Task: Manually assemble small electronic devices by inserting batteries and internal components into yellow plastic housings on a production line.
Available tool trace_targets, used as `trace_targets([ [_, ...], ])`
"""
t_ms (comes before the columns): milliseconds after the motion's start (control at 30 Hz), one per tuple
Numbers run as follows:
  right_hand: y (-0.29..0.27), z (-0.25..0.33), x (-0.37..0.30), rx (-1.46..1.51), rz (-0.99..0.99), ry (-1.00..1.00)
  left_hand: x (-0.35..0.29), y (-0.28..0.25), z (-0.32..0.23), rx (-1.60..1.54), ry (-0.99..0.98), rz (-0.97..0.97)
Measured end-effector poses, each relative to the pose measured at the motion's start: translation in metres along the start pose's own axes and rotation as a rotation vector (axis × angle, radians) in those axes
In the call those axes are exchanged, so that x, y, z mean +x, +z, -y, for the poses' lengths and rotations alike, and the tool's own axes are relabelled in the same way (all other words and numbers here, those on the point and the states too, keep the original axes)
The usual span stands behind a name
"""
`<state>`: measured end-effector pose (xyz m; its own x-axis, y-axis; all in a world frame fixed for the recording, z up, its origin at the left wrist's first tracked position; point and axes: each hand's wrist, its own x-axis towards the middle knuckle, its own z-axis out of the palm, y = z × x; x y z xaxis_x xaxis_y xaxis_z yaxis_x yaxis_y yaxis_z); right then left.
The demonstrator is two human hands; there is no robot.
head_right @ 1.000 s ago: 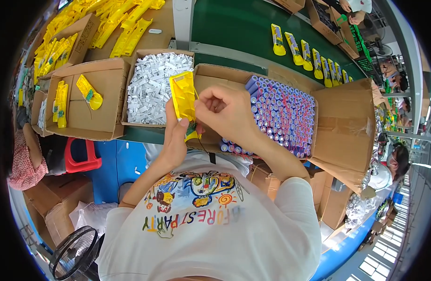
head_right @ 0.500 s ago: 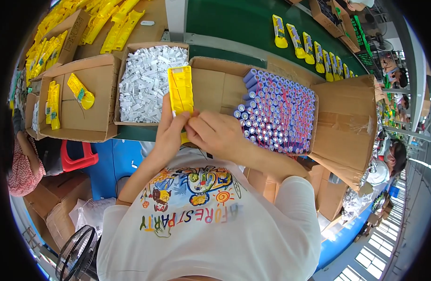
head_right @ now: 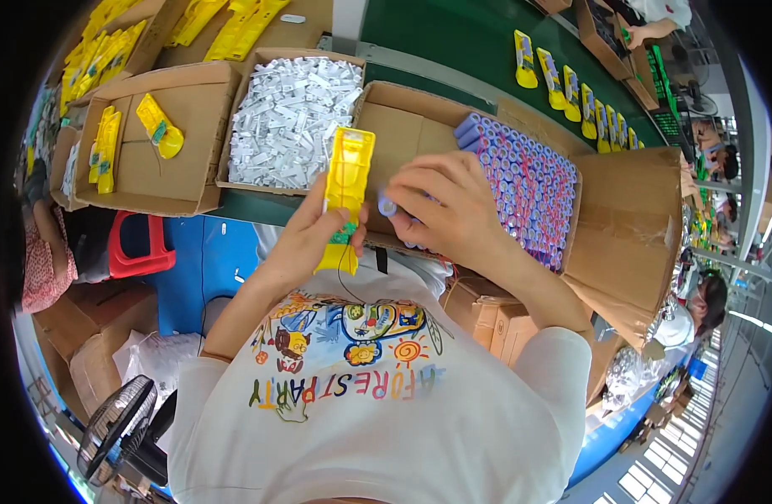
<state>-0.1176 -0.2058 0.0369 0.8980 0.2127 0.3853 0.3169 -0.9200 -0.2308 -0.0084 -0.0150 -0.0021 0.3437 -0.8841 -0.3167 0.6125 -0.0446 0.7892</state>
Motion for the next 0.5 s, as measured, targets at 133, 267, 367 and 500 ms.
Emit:
trace_targets([
  [133, -0.006, 0.012, 0.026, -0.224, -0.154, -0.277, -0.004, 0.002, -0.004, -0.001, -0.041, 0.017],
  [267, 0.010, 0.000, 0.030, -0.048, 0.083, -0.363, -0.007, -0.002, -0.008, -0.029, -0.063, -0.001],
  [367, 0.024, 0.014, 0.040, 0.066, 0.072, -0.213, -0.010, -0.009, -0.014, -0.034, -0.006, 0.040],
  [500, 0.050, 0.009, 0.067, 0.185, 0.069, -0.204, -0.021, -0.038, -0.025, -0.057, 0.001, -0.020],
])
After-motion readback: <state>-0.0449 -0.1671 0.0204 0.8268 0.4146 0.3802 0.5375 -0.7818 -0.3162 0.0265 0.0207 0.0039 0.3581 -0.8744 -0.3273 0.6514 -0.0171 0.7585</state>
